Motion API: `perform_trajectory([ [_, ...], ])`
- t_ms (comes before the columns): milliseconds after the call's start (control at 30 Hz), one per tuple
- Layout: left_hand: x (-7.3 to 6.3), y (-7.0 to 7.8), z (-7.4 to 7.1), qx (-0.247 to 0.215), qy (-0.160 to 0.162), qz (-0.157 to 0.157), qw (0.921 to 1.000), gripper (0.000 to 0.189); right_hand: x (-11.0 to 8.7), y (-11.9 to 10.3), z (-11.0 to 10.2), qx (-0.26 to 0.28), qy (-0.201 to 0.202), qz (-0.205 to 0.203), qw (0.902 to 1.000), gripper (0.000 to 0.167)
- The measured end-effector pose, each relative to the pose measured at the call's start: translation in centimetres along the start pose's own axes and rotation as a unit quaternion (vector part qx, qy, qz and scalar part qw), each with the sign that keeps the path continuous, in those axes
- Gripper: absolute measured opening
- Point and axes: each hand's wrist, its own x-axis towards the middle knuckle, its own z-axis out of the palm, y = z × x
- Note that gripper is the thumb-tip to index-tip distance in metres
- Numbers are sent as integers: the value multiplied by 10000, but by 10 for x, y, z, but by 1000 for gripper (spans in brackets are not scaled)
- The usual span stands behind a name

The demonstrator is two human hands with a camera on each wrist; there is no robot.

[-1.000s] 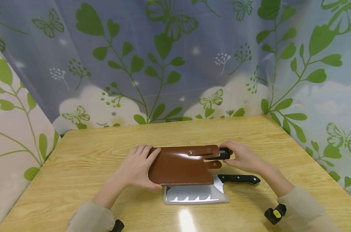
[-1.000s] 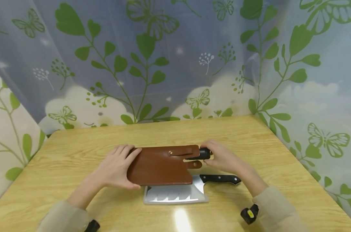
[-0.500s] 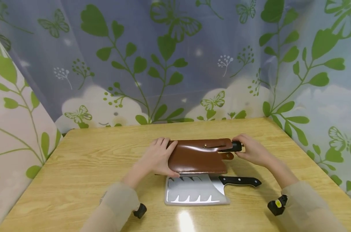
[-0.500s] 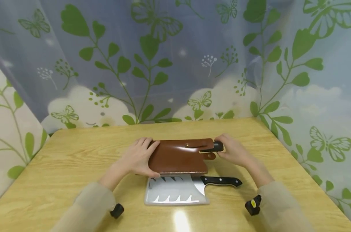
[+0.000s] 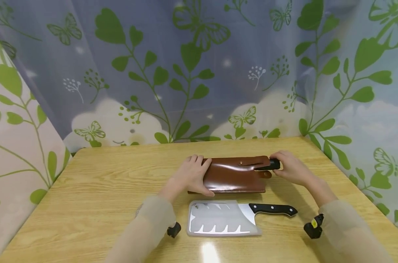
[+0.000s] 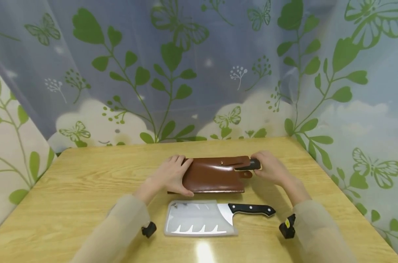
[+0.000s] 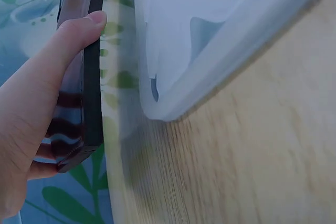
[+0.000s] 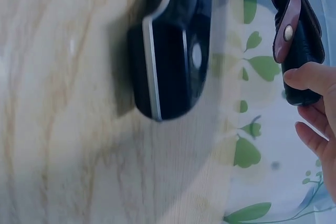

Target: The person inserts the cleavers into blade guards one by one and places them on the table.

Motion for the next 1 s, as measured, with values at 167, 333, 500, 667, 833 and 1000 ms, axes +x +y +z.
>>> perform_trajectory([
  [167,11,1,2,-38,-275,-126,9995,119,5,8,2,-81,-94,51,9999,35],
  [333,22,2,4,-144,-630,-206,9977,119,9,18,7,-245,-310,107,9992,33],
  [500,27,3,8,-334,-1015,-259,9939,117,13,26,18,-217,-565,76,9981,31],
  [667,28,4,13,-547,-1240,-299,9903,116,14,31,27,-195,-706,137,9972,29],
  [833,27,3,17,-738,-1426,-358,9864,115,13,32,34,-210,-965,289,9947,29],
  [1000,25,2,18,-830,-1503,-346,9845,115,11,28,33,-427,-998,350,9935,31],
])
